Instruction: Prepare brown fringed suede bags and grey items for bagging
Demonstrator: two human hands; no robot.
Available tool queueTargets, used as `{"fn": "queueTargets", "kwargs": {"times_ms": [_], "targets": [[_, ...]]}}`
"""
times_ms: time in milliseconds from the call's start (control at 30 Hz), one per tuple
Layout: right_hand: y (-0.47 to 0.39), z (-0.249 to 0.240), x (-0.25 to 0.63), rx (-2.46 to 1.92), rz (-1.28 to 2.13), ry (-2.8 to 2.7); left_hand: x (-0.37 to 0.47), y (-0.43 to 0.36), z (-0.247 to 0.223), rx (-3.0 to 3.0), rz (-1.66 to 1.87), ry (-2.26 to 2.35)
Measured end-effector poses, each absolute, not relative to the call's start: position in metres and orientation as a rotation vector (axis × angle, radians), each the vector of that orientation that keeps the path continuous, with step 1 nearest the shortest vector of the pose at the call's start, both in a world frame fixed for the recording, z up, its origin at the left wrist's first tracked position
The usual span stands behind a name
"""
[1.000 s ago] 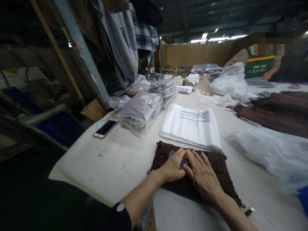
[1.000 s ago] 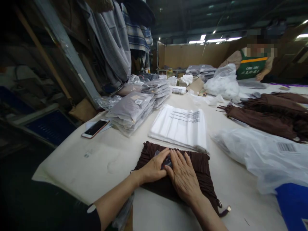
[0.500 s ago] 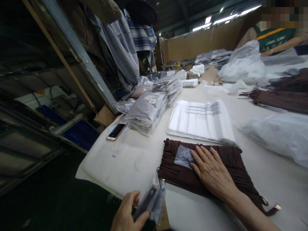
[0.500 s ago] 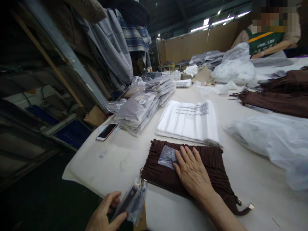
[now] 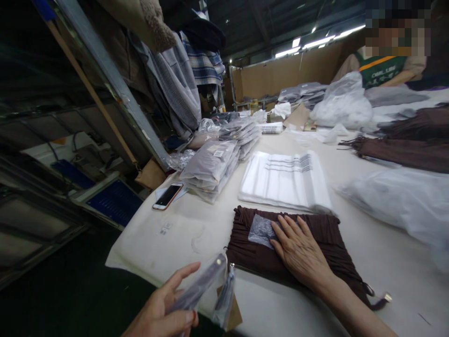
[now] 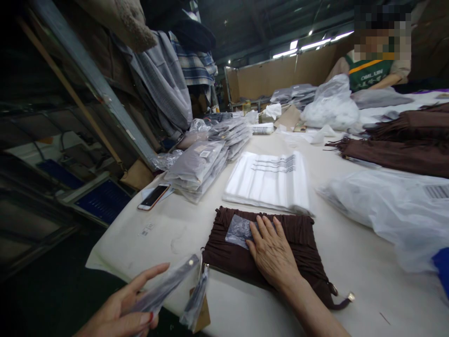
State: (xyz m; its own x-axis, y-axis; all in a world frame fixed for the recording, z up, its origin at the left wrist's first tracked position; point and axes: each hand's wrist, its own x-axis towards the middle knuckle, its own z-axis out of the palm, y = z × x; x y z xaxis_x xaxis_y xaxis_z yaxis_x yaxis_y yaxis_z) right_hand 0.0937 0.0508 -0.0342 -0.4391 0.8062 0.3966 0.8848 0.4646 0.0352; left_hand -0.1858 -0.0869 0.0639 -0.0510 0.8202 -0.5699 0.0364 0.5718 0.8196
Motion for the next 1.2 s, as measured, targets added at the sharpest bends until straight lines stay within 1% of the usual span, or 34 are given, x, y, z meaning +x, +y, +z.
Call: {"fn": "queueTargets", "kwargs": {"times_ms": [100, 200, 267, 400, 500, 567, 667, 800, 900, 1033, 1133, 1200], "targets": [[0.050, -0.032, 0.093, -1.436, -0.304, -2.397, -0.153, -0.057, 0.090, 0.846, 0.754, 1.351], [0.051, -0.034, 0.095, -1.411, -0.258, -2.387, -0.120, -0.018, 0.093, 1.020, 0.752, 1.203], [0.053, -0.038, 0.098, -1.371, -0.197, -2.356, -0.102, 0.010, 0.079, 1.199, 0.715, 1.197], [0.058, -0.042, 0.110, -1.298, -0.052, -2.217, -0.080, 0.050, 0.032, 1.715, 0.583, 1.337], [0.056, -0.031, 0.118, -1.306, 0.014, -2.056, -0.074, 0.060, 0.008, 1.834, 0.569, 1.350], [0.053, -0.021, 0.117, -1.230, -0.019, -2.042, -0.074, 0.060, 0.006, 1.858, 0.575, 1.335], [0.048, -0.015, 0.108, -1.076, -0.132, -2.296, -0.083, 0.057, 0.015, 1.840, 0.633, 1.328], [0.046, -0.030, 0.096, -1.112, -0.129, -2.508, -0.117, 0.034, 0.025, 1.715, 0.782, 1.584], [0.047, -0.040, 0.096, -1.108, -0.053, -2.601, -0.141, -0.002, 0.014, 1.576, 0.793, 1.842], [0.043, -0.040, 0.096, -1.076, 0.023, -2.694, -0.141, -0.045, -0.012, 1.480, 0.635, 2.009], [0.039, -0.040, 0.093, -1.081, -0.057, -2.652, -0.124, -0.052, -0.022, 1.533, 0.571, 2.119], [0.037, -0.042, 0.092, -1.072, -0.096, -2.618, -0.115, -0.046, -0.024, 1.512, 0.598, 2.167]]}}
